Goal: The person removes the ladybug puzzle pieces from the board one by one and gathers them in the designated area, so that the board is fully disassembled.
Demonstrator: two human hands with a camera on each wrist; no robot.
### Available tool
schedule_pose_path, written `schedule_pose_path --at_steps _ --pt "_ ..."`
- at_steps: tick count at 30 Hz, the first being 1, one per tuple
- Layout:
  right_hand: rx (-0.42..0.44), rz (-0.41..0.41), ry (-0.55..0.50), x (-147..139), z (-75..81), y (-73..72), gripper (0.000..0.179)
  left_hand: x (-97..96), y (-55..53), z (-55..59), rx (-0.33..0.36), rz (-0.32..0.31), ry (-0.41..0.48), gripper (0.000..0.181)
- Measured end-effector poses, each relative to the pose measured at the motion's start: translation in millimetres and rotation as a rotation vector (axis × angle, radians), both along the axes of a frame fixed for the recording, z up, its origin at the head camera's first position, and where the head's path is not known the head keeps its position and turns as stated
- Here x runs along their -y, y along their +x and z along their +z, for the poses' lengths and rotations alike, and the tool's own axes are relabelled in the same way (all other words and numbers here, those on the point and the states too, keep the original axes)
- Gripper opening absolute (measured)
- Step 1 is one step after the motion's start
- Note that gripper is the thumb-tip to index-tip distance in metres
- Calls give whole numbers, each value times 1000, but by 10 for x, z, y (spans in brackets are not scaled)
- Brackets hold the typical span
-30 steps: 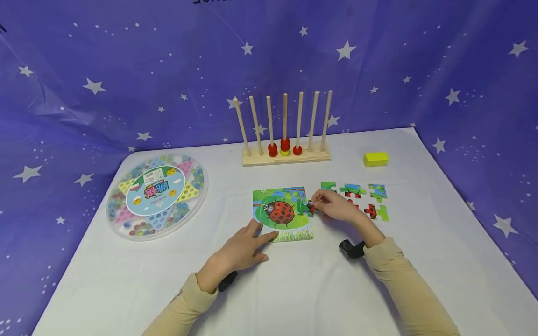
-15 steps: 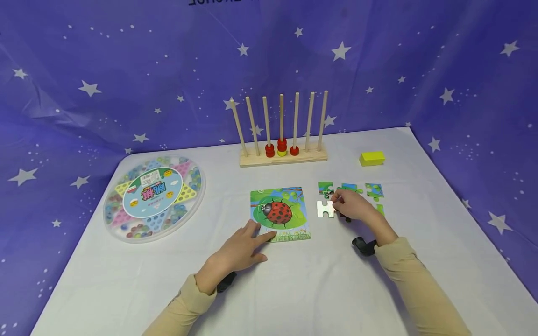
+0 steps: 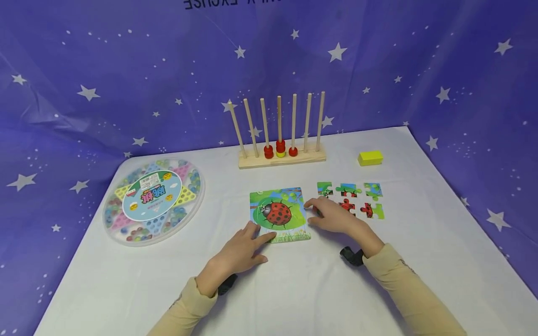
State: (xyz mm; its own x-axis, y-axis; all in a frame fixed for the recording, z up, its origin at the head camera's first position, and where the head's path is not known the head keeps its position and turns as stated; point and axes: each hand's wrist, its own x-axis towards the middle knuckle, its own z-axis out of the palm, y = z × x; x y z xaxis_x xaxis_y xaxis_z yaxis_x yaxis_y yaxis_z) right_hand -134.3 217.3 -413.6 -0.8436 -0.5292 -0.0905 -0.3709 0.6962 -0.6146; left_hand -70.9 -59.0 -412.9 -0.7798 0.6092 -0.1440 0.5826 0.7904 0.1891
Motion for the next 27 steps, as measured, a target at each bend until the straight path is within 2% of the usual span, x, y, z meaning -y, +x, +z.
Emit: schedule_pose_path --at_steps 4,7,16,22,27 --pt "15 51 43 203 -6 30 57 39 -1 10 -24 14 -25 57" --pt "37 51 82 272 -54 93 66 41 21 -3 -25 13 -53 57" --pt "-6 42 28 293 -113 129 58 22 30 -40 -32 22 -59 57" --pt "25 52 -27 297 -125 130 58 20 35 -26 -12 27 -55 58" --pt "33 62 -52 286 -132 132 60 12 40 -15 -24 21 -56 57"
